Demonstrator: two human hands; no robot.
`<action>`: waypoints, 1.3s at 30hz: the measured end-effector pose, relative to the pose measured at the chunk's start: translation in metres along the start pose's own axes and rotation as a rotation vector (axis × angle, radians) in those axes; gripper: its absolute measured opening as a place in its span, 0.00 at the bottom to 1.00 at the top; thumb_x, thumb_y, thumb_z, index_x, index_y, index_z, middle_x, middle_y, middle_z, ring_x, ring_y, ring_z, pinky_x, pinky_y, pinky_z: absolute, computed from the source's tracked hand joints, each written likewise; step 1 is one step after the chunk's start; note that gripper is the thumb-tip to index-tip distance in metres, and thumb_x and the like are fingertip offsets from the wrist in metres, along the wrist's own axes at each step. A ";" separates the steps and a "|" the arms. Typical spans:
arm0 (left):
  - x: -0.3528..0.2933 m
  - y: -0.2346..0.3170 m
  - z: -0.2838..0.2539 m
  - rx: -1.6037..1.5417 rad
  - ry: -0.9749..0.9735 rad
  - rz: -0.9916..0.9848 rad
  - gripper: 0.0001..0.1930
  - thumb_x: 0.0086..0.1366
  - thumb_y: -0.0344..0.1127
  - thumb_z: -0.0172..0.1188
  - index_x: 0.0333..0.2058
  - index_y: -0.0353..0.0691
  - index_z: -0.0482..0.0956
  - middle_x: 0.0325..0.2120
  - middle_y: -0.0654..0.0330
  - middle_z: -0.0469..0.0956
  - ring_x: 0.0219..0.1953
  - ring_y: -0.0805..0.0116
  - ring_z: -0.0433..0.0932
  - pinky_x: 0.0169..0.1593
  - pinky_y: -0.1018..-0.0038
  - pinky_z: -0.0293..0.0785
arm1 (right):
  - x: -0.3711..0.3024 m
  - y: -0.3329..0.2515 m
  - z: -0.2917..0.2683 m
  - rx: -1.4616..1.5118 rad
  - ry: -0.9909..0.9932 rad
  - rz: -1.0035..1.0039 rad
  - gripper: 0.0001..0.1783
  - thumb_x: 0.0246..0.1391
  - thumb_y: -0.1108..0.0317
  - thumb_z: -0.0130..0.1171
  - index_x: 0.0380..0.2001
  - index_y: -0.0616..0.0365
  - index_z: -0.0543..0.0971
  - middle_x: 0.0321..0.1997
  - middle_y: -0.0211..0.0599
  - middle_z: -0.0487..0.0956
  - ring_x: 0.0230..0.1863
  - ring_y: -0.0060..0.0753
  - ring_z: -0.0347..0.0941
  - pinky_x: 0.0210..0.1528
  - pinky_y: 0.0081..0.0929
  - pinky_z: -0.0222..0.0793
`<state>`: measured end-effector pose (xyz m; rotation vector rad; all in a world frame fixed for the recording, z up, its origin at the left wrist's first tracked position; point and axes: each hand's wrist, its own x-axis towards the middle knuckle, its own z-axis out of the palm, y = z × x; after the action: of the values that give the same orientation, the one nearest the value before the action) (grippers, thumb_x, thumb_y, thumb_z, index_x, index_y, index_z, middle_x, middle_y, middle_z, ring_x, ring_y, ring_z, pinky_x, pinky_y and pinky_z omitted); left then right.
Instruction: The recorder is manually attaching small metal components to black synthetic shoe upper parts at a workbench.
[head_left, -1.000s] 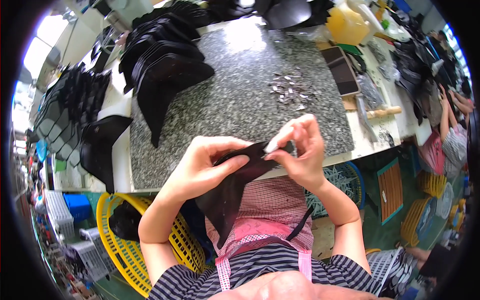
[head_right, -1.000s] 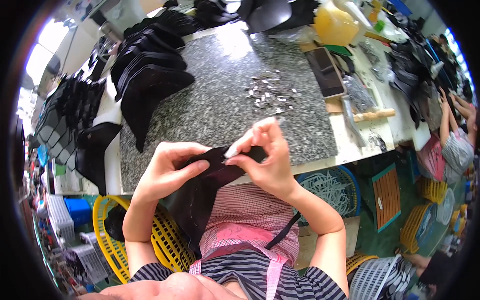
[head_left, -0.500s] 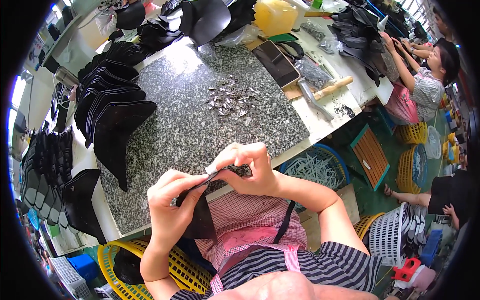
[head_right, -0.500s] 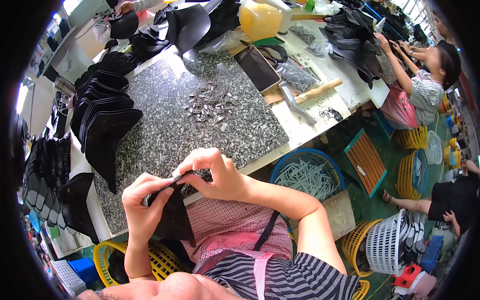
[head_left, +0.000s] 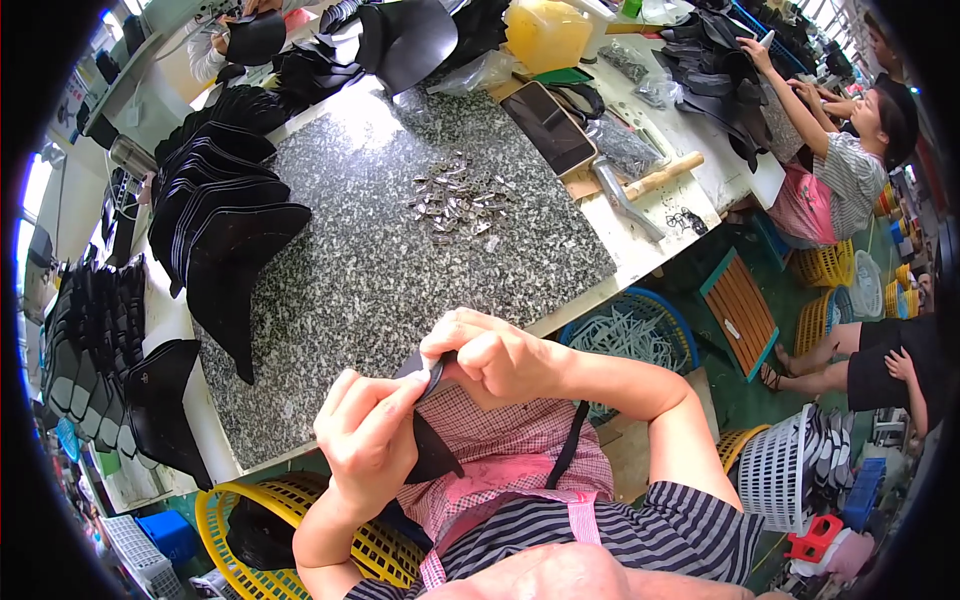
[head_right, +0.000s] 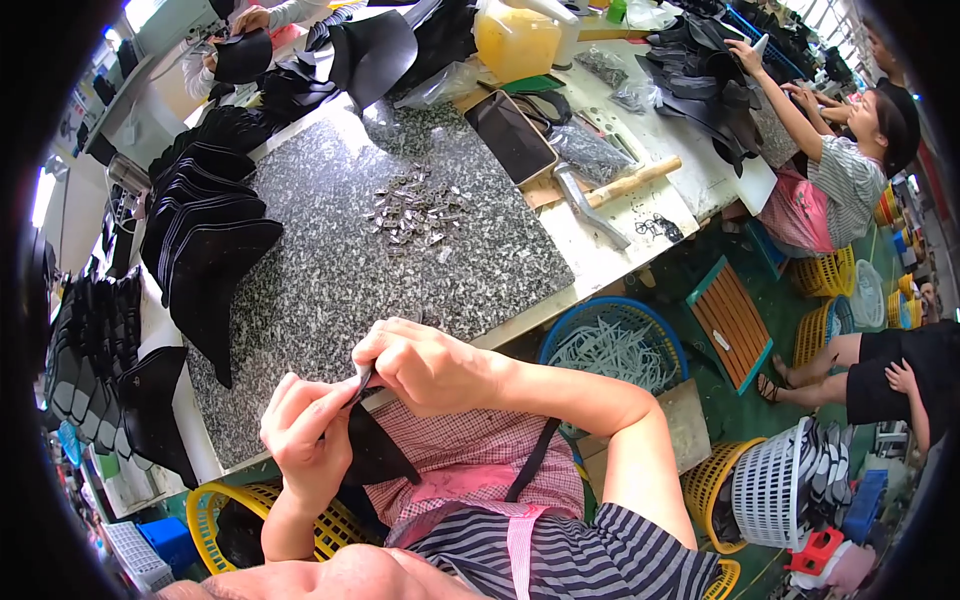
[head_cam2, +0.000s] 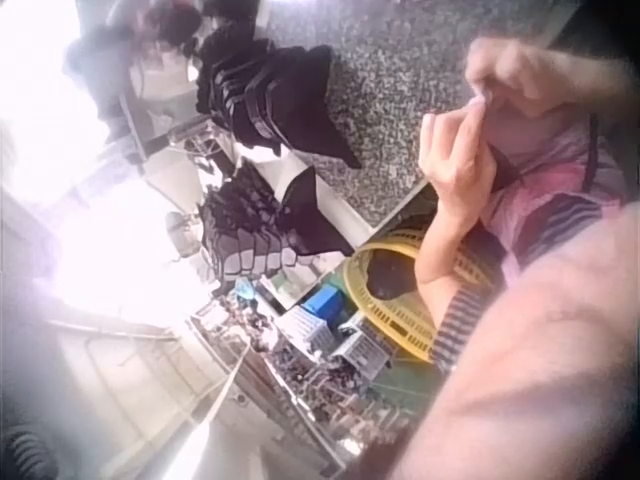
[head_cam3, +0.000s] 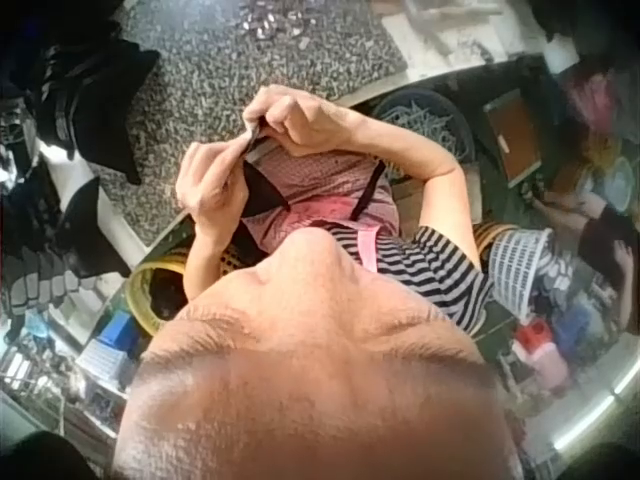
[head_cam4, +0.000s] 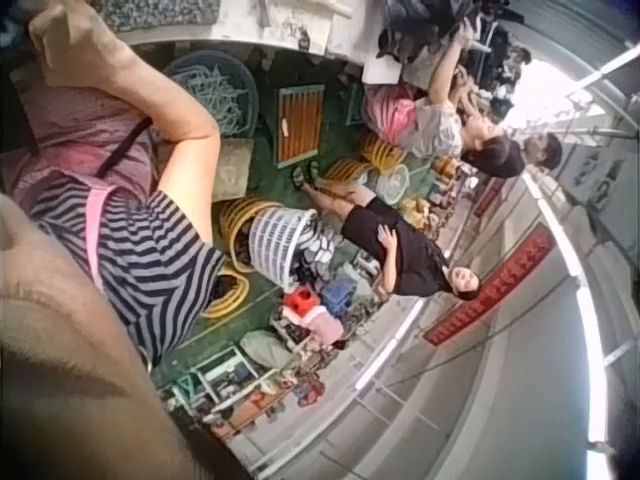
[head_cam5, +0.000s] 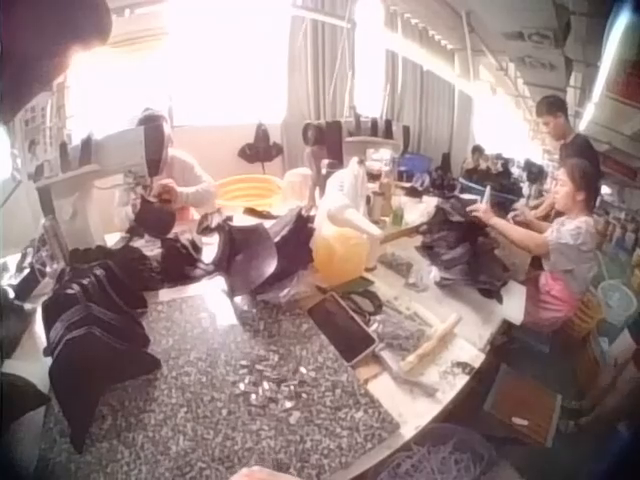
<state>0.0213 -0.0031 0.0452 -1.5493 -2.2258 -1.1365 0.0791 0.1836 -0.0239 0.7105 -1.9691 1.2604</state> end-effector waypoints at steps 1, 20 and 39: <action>0.000 0.000 0.000 0.001 0.001 -0.003 0.20 0.44 0.15 0.60 0.38 0.37 0.84 0.22 0.61 0.76 0.22 0.64 0.71 0.25 0.72 0.66 | -0.003 0.002 0.001 0.004 -0.031 -0.008 0.21 0.46 0.87 0.57 0.37 0.59 0.59 0.41 0.49 0.73 0.36 0.50 0.74 0.41 0.42 0.72; -0.026 -0.004 -0.032 0.034 -0.025 -0.092 0.21 0.43 0.20 0.61 0.40 0.42 0.85 0.25 0.63 0.79 0.22 0.66 0.72 0.25 0.71 0.71 | 0.007 -0.001 0.025 0.160 0.001 0.139 0.30 0.40 0.89 0.62 0.35 0.51 0.54 0.31 0.41 0.75 0.31 0.39 0.70 0.32 0.35 0.68; -0.088 -0.192 -0.239 1.288 0.006 -0.396 0.19 0.56 0.28 0.63 0.47 0.47 0.81 0.37 0.61 0.78 0.44 0.64 0.75 0.44 0.69 0.68 | 0.016 0.032 -0.009 -0.272 -0.149 0.497 0.11 0.53 0.78 0.62 0.38 0.60 0.72 0.42 0.43 0.75 0.46 0.45 0.73 0.53 0.35 0.67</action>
<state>-0.1676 -0.2587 0.0690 -0.5532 -2.3983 0.3381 0.0478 0.2024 -0.0259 0.1855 -2.4796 1.1984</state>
